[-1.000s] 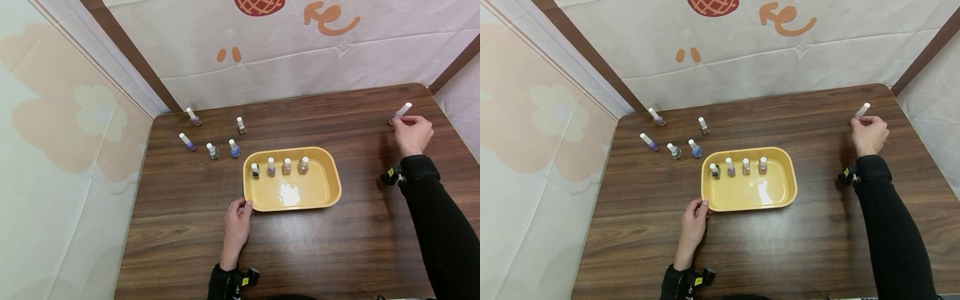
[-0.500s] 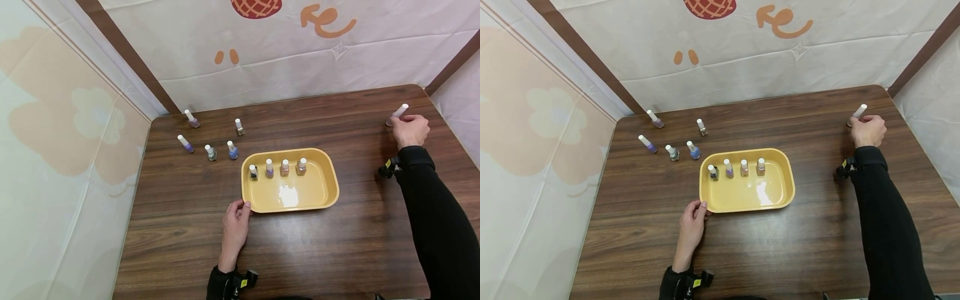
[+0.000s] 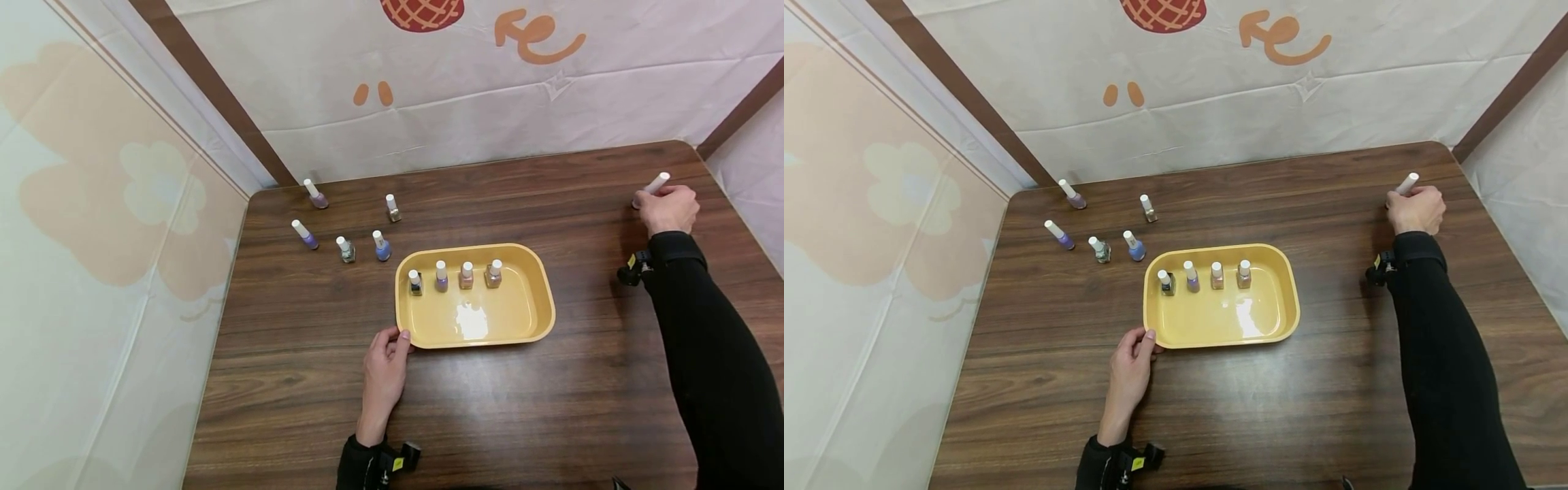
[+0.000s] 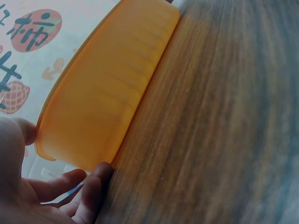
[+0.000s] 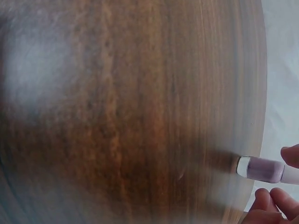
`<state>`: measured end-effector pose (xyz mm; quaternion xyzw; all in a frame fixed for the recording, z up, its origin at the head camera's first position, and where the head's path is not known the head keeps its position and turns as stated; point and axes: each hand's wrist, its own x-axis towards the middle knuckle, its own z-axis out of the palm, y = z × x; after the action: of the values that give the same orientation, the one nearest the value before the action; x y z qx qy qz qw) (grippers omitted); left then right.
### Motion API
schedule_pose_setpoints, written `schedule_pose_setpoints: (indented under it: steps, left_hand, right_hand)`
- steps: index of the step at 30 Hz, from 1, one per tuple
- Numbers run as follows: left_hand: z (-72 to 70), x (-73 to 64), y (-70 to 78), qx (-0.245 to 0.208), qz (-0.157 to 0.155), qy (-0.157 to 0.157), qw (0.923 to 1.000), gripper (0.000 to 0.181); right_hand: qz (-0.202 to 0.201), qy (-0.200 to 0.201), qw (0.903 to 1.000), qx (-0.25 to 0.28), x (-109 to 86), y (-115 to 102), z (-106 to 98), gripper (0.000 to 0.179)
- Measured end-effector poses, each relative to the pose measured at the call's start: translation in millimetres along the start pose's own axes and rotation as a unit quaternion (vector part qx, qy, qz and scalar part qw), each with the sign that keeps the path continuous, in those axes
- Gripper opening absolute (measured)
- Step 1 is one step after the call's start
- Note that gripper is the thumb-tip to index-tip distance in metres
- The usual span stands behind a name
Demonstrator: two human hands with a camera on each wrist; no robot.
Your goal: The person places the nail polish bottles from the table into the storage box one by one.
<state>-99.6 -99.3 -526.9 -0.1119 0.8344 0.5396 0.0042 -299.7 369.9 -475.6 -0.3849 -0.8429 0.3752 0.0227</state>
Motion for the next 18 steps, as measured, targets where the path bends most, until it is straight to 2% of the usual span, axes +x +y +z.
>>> schedule_pose_setpoints:
  steps: [4,18]
  left_hand:
    - [-0.2,0.1,0.4,0.001,-0.001,0.003,1.0,0.036]
    - [-0.4,-1.0,0.7,0.003,0.0,0.006,1.0,0.038]
  right_hand:
    - [-0.006,0.003,1.0,-0.001,1.4,-1.3,1.7,0.064]
    - [-0.028,0.007,0.9996,-0.009,3.7,-2.8,4.9,0.059]
